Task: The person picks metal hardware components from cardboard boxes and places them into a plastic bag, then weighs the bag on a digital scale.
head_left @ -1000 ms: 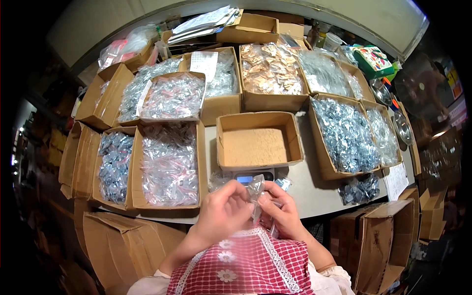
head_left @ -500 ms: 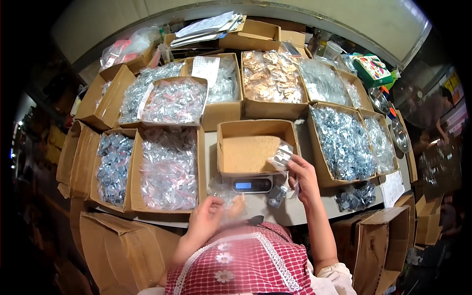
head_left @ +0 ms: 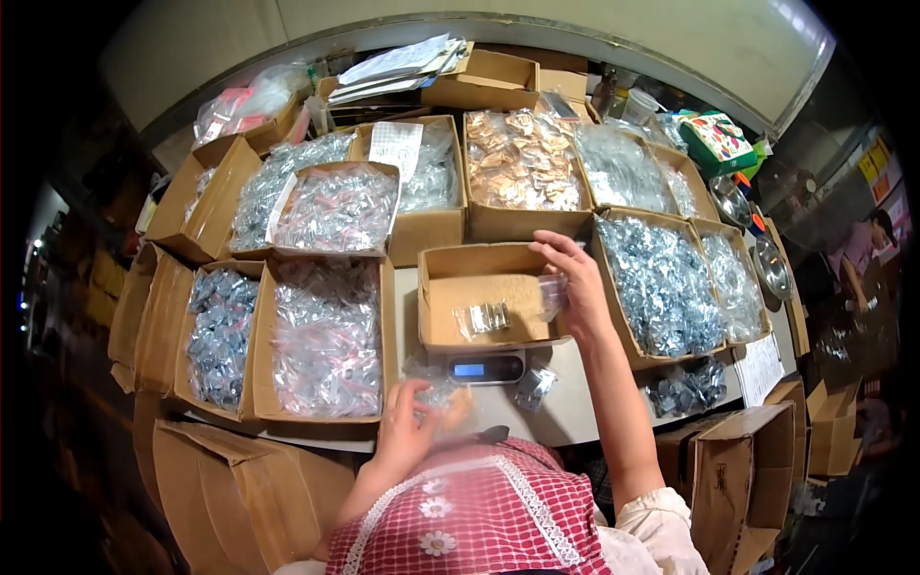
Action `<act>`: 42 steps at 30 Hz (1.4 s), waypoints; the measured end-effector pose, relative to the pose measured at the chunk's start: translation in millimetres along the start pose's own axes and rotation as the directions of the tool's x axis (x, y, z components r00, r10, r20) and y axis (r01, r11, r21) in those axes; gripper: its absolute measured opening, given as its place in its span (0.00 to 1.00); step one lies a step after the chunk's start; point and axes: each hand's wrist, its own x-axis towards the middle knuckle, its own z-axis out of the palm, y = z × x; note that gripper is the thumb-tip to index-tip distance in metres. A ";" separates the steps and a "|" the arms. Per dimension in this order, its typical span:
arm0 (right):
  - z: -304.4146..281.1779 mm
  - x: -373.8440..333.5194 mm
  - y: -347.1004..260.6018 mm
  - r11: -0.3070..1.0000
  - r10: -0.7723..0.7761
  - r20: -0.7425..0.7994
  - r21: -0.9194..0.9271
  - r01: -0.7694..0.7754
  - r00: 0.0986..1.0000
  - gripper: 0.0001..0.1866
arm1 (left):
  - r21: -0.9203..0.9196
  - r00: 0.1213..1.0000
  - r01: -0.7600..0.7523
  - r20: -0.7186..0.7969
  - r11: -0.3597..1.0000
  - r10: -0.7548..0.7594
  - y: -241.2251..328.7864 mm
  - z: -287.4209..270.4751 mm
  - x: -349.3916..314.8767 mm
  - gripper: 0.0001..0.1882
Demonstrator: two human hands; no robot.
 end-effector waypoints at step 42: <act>63.9 -73.7 48.3 0.856 0.397 0.409 0.159 -0.492 0.822 0.16 | -0.847 0.932 0.212 0.325 0.487 0.160 -18.9 23.1 17.2 0.07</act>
